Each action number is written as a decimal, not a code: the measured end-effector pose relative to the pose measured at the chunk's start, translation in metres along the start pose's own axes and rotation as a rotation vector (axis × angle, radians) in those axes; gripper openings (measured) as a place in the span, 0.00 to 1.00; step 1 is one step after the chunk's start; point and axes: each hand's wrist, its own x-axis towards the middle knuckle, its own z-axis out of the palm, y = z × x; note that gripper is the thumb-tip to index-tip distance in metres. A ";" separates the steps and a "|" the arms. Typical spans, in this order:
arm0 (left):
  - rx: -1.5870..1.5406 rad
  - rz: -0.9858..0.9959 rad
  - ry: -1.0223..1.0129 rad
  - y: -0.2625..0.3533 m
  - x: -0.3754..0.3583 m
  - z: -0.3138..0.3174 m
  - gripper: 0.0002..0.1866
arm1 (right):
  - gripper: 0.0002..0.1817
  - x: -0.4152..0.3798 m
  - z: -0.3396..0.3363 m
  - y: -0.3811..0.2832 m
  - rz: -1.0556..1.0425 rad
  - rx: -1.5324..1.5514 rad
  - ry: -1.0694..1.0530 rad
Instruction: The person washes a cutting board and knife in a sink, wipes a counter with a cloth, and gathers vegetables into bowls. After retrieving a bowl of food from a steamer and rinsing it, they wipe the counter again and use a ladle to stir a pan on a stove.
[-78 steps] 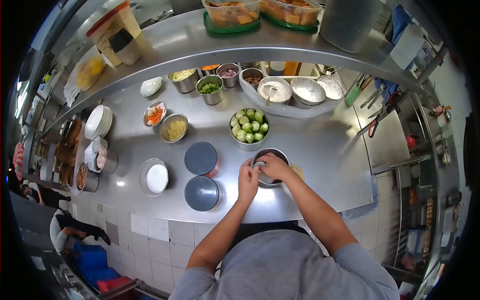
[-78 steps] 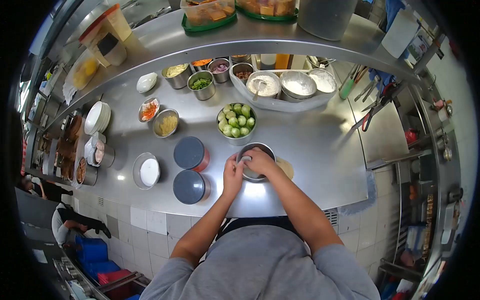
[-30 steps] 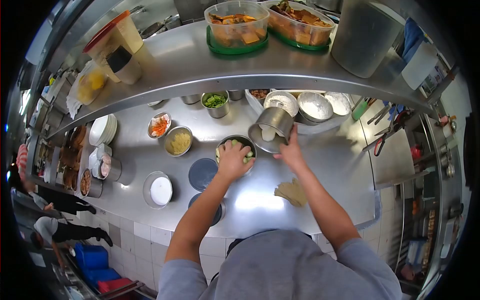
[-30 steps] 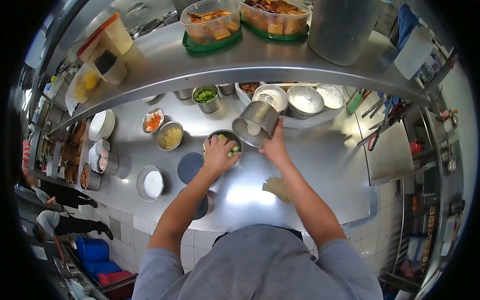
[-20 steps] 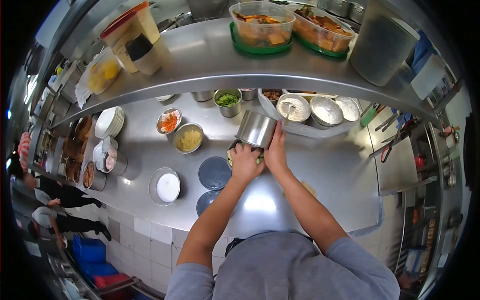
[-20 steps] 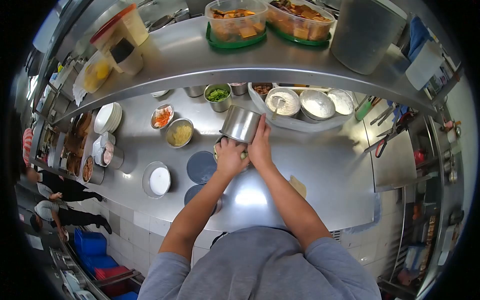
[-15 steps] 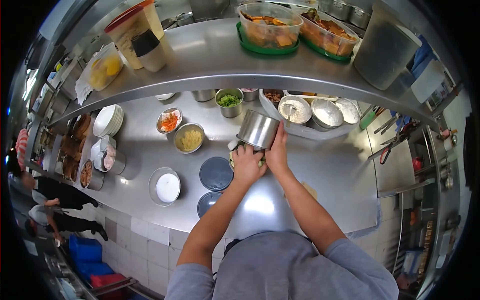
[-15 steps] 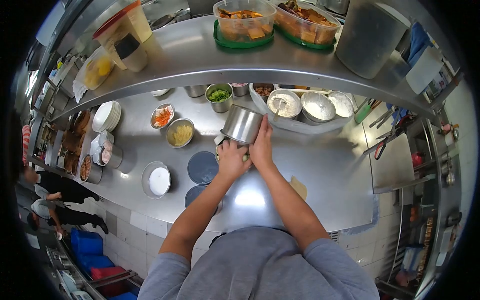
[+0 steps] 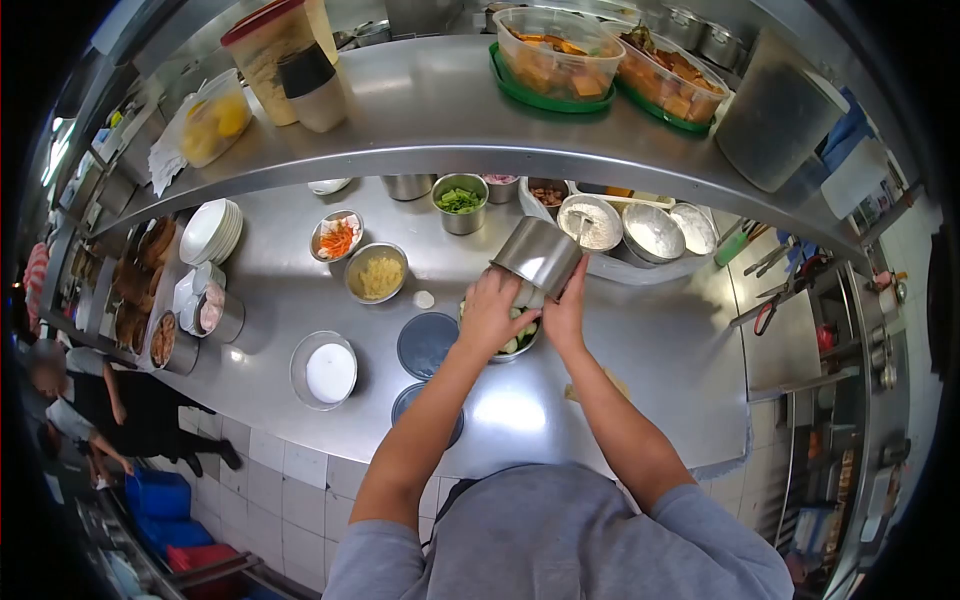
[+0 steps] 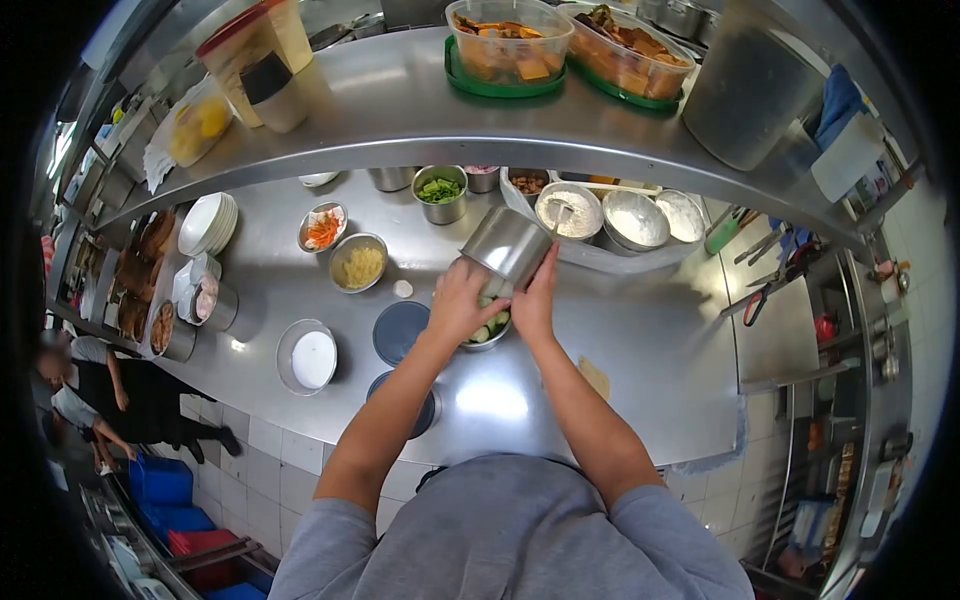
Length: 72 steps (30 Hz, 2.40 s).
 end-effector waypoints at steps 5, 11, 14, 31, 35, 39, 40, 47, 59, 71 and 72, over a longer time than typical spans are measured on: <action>0.190 0.019 -0.266 -0.003 0.006 0.001 0.27 | 0.51 0.000 0.005 0.006 0.043 0.030 -0.053; 0.195 0.023 -0.241 0.006 0.009 0.001 0.23 | 0.49 0.011 0.001 0.008 -0.019 -0.050 0.033; 0.205 -0.029 -0.260 0.011 0.011 0.004 0.22 | 0.48 0.016 -0.002 0.011 -0.012 -0.021 0.059; 0.150 -0.292 -0.237 -0.014 0.009 0.013 0.20 | 0.55 0.003 -0.010 0.012 0.037 0.165 -0.061; -0.071 -0.118 -0.034 -0.012 -0.012 0.005 0.18 | 0.53 -0.002 -0.009 0.005 0.069 0.070 -0.065; -0.106 0.010 -0.098 -0.010 -0.011 -0.002 0.18 | 0.53 -0.001 0.008 0.010 0.123 0.232 -0.037; -0.063 0.036 -0.063 -0.010 -0.010 -0.001 0.18 | 0.52 -0.001 0.009 0.012 0.134 0.258 -0.039; 0.139 -0.011 -0.254 -0.024 0.002 0.004 0.17 | 0.51 -0.004 -0.002 -0.005 0.058 0.281 -0.054; 0.190 -0.527 -0.477 -0.136 0.001 -0.065 0.21 | 0.21 -0.088 -0.262 0.065 0.856 -0.085 -0.015; 0.428 -0.467 -0.667 -0.200 -0.005 0.004 0.18 | 0.31 -0.062 -0.321 0.103 0.496 -0.650 -0.082; 0.426 -0.505 -0.640 -0.201 -0.004 0.010 0.18 | 0.31 -0.057 -0.321 0.101 0.497 -0.654 -0.075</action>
